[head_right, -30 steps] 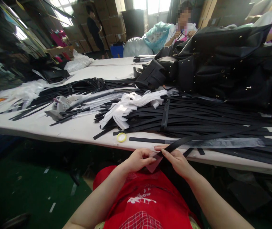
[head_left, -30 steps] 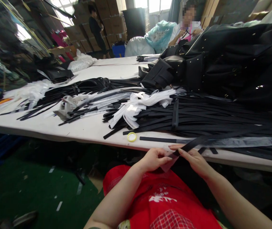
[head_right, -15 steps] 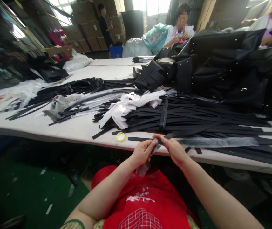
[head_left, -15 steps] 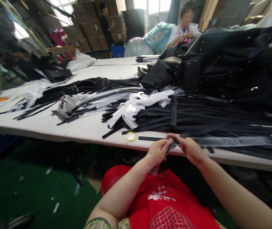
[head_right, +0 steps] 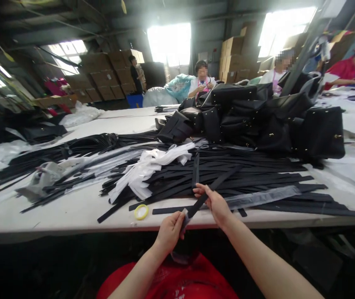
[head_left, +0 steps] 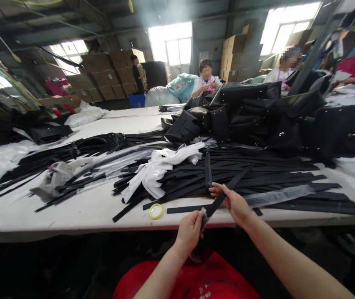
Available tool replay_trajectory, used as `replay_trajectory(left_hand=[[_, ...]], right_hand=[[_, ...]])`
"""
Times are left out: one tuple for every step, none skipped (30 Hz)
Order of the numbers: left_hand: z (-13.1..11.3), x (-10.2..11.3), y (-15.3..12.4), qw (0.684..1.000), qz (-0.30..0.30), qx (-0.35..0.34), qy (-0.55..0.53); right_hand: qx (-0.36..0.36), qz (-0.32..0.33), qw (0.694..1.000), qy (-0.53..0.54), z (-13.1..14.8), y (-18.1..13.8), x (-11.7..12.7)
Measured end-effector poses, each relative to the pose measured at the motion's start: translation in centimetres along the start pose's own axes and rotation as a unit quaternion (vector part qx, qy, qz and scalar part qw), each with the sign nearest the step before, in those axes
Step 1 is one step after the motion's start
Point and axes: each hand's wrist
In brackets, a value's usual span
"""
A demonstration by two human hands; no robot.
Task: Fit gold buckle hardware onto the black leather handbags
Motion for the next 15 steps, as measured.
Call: replay_trajectory(left_hand=[[-0.1, 0.0, 0.1, 1.000, -0.003, -0.006, -0.004], [-0.3, -0.1, 0.2, 1.000, -0.007, -0.015, -0.006], [-0.5, -0.1, 0.3, 1.000, -0.010, -0.022, -0.005], [-0.7, -0.1, 0.3, 1.000, -0.010, -0.024, 0.000], [-0.9, -0.2, 0.4, 1.000, -0.006, -0.022, 0.007], [-1.1, -0.1, 0.4, 1.000, 0.002, -0.015, 0.014], [-1.2, -0.1, 0.4, 1.000, 0.012, -0.007, 0.019], [-1.3, -0.2, 0.4, 1.000, 0.020, 0.000, 0.021], [-1.3, -0.2, 0.4, 0.999, 0.024, 0.004, 0.021], [-1.4, -0.3, 0.4, 1.000, 0.024, 0.003, 0.017], [-1.5, -0.4, 0.5, 1.000, 0.020, -0.003, 0.012], [-1.6, -0.4, 0.7, 1.000, 0.015, -0.013, 0.007], [-1.8, -0.5, 0.8, 1.000, 0.012, -0.024, 0.004], [-1.9, -0.5, 0.9, 0.999, 0.011, -0.033, 0.002], [-2.0, -0.5, 1.0, 0.999, 0.014, -0.038, 0.002]], right_hand=[[-0.009, 0.019, 1.000, -0.014, -0.2, -0.3, -0.2], [-0.024, 0.052, 0.998, -0.024, -0.5, -0.6, -0.5], [-0.039, 0.082, 0.995, -0.028, -0.7, -0.8, -0.7], [-0.046, 0.099, 0.994, -0.024, -0.8, -0.9, -0.8], [-0.041, 0.096, 0.994, -0.012, -0.7, -0.8, -0.6], [-0.024, 0.070, 0.997, 0.005, -0.5, -0.5, -0.2], [0.001, 0.031, 0.999, 0.019, -0.3, -0.2, 0.3], [0.027, -0.006, 0.999, 0.026, -0.1, 0.1, 0.8], [0.047, -0.026, 0.998, 0.024, 0.0, 0.2, 1.1], [0.055, -0.020, 0.998, 0.006, 0.0, 0.2, 1.3], [0.054, 0.004, 0.998, -0.024, -0.1, 0.1, 1.3], [0.049, 0.033, 0.996, -0.060, -0.3, -0.2, 1.1], [0.042, 0.062, 0.993, -0.095, -0.4, -0.6, 0.8], [0.037, 0.079, 0.989, -0.120, -0.4, -1.0, 0.5], [0.038, 0.081, 0.988, -0.130, -0.3, -1.3, 0.3]])
Point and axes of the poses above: each hand's wrist, its own y-axis towards the middle knuckle, its own x-axis out of the back of the hand, z = x × y, and after that the axes turned 10 degrees about -y, right-handed
